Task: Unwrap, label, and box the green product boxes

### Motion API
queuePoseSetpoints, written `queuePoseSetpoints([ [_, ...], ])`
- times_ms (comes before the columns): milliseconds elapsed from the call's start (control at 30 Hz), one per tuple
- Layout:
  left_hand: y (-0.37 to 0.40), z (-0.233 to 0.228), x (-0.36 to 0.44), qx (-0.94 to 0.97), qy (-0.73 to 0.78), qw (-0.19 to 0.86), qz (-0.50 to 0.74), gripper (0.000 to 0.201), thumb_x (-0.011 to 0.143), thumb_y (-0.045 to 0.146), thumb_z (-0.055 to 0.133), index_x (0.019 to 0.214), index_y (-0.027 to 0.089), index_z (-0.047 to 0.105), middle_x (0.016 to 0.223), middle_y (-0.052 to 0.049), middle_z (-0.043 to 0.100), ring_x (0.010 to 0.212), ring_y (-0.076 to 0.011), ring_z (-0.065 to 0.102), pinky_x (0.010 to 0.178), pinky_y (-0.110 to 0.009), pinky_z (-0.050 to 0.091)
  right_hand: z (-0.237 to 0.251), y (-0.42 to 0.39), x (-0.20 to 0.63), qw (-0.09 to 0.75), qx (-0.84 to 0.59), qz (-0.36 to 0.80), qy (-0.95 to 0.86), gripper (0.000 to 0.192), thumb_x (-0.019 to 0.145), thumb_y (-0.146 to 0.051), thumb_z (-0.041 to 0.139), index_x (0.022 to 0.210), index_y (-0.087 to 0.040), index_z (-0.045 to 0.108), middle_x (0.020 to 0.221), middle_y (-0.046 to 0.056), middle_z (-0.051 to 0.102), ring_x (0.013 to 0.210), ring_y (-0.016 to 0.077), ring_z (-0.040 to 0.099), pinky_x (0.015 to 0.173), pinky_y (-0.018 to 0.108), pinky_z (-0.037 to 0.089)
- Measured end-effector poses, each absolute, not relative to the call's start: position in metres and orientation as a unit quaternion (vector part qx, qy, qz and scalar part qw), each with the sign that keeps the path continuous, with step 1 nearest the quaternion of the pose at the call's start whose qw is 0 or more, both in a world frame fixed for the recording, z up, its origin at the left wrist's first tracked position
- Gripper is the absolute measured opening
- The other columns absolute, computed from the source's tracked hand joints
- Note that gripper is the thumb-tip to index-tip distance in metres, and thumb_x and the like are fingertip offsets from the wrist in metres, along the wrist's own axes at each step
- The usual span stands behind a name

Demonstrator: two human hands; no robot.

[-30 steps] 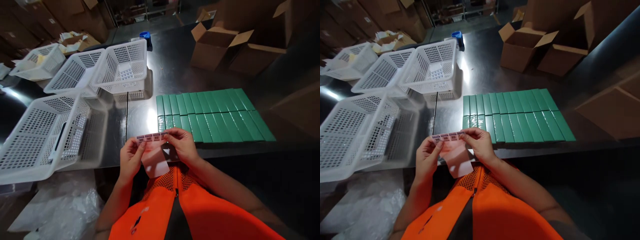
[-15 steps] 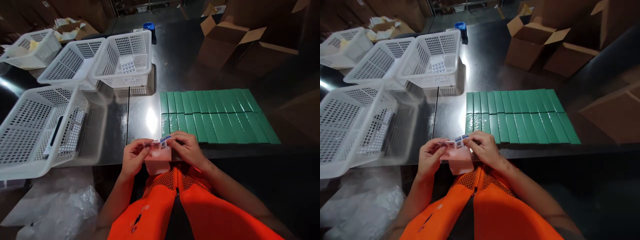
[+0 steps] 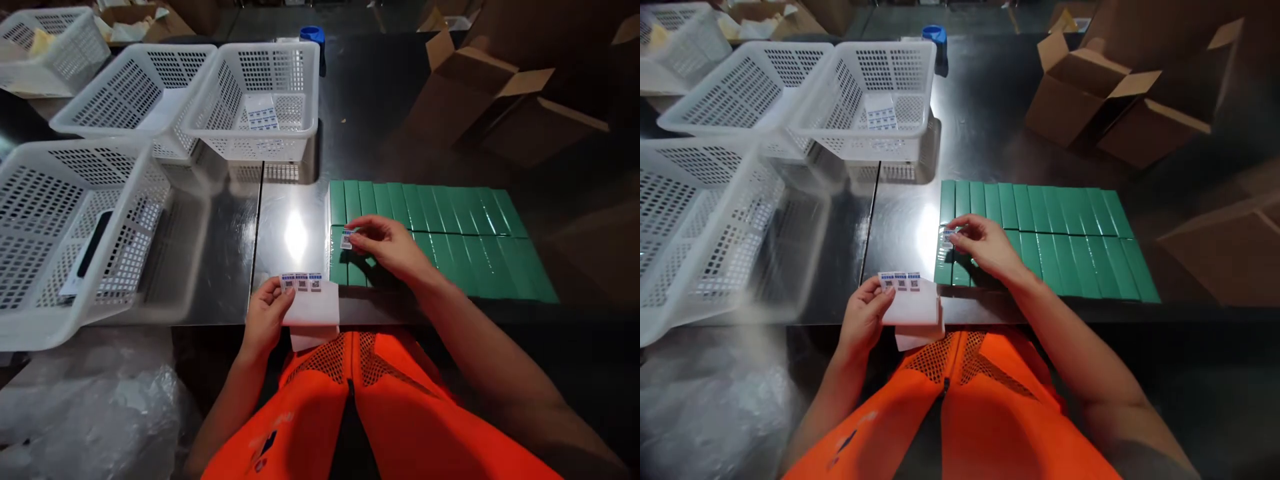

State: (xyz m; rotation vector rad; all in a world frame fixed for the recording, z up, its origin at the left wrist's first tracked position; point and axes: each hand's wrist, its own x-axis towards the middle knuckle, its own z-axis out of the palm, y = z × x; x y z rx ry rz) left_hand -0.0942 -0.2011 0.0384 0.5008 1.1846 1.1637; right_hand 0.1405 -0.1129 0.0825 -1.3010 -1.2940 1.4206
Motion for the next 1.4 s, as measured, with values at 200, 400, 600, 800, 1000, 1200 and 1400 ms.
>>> queuePoseSetpoints([
  [200,-0.22,0.036,-0.1,0.216,0.539,0.641,0.501,0.035,0.062,0.039,0.087,0.082,0.016,0.07,0.066,-0.001,0.071,0.058,-0.0131,0.064,0.056,-0.021,0.051,0.069,-0.1,0.136,0.332,-0.58,0.55,-0.501,0.09,0.065,-0.026,0.081,0.142,-0.022,0.034,0.06,-0.007,0.063,0.057,0.017,0.062,0.054,0.029,0.049],
  [400,-0.226,0.037,-0.104,0.245,0.529,0.647,0.492,0.027,0.071,0.038,0.083,0.085,0.017,0.071,0.071,-0.001,0.073,0.064,-0.0135,0.067,0.062,-0.021,0.052,0.073,-0.098,0.127,0.254,-0.667,0.436,-0.548,0.066,0.065,-0.026,0.079,0.12,-0.024,0.043,0.064,-0.005,0.064,0.063,0.021,0.065,0.059,0.031,0.046],
  [600,-0.216,0.049,-0.095,0.286,0.533,0.621,0.498,0.029,0.072,0.04,0.081,0.088,0.017,0.072,0.072,-0.002,0.073,0.063,-0.0137,0.066,0.06,-0.021,0.052,0.083,-0.097,0.132,0.212,-0.669,0.302,-0.646,0.046,0.061,-0.039,0.088,0.096,-0.023,0.063,0.068,-0.001,0.061,0.068,0.0213,0.058,0.059,0.031,0.039],
  [800,-0.206,0.057,-0.08,0.291,0.524,0.626,0.499,0.031,0.071,0.042,0.082,0.088,0.017,0.073,0.073,-0.003,0.074,0.064,-0.0148,0.067,0.061,-0.022,0.054,0.098,-0.142,0.123,0.317,-0.466,0.429,-0.705,0.016,0.079,-0.037,0.077,0.087,-0.024,0.074,0.086,0.003,0.07,0.079,0.0187,0.063,0.072,0.033,0.048],
  [1000,-0.198,0.059,-0.074,0.272,0.532,0.628,0.499,0.036,0.067,0.043,0.085,0.087,0.016,0.072,0.071,-0.004,0.075,0.063,-0.0156,0.068,0.06,-0.023,0.053,0.108,-0.105,0.131,0.389,-0.455,0.476,-0.644,0.022,0.081,-0.045,0.074,0.081,-0.023,0.071,0.085,0.003,0.071,0.08,0.0187,0.063,0.073,0.033,0.048],
  [1200,-0.204,0.057,-0.072,0.28,0.525,0.643,0.482,0.036,0.067,0.043,0.084,0.089,0.016,0.073,0.076,-0.006,0.077,0.067,-0.0174,0.07,0.063,-0.024,0.054,0.105,0.006,0.149,0.239,-0.636,0.387,-0.624,0.032,0.079,-0.048,0.073,0.073,-0.017,0.064,0.055,-0.005,0.045,0.053,0.0101,0.036,0.055,0.027,0.028],
  [1400,-0.211,0.057,-0.074,0.261,0.535,0.643,0.483,0.037,0.068,0.043,0.084,0.088,0.016,0.073,0.08,-0.007,0.078,0.066,-0.0159,0.069,0.061,-0.022,0.053,0.099,0.03,0.143,0.139,-0.636,0.383,-0.655,0.035,0.078,-0.04,0.073,0.058,-0.017,0.054,0.047,-0.008,0.032,0.047,0.0074,0.027,0.052,0.028,0.02],
])
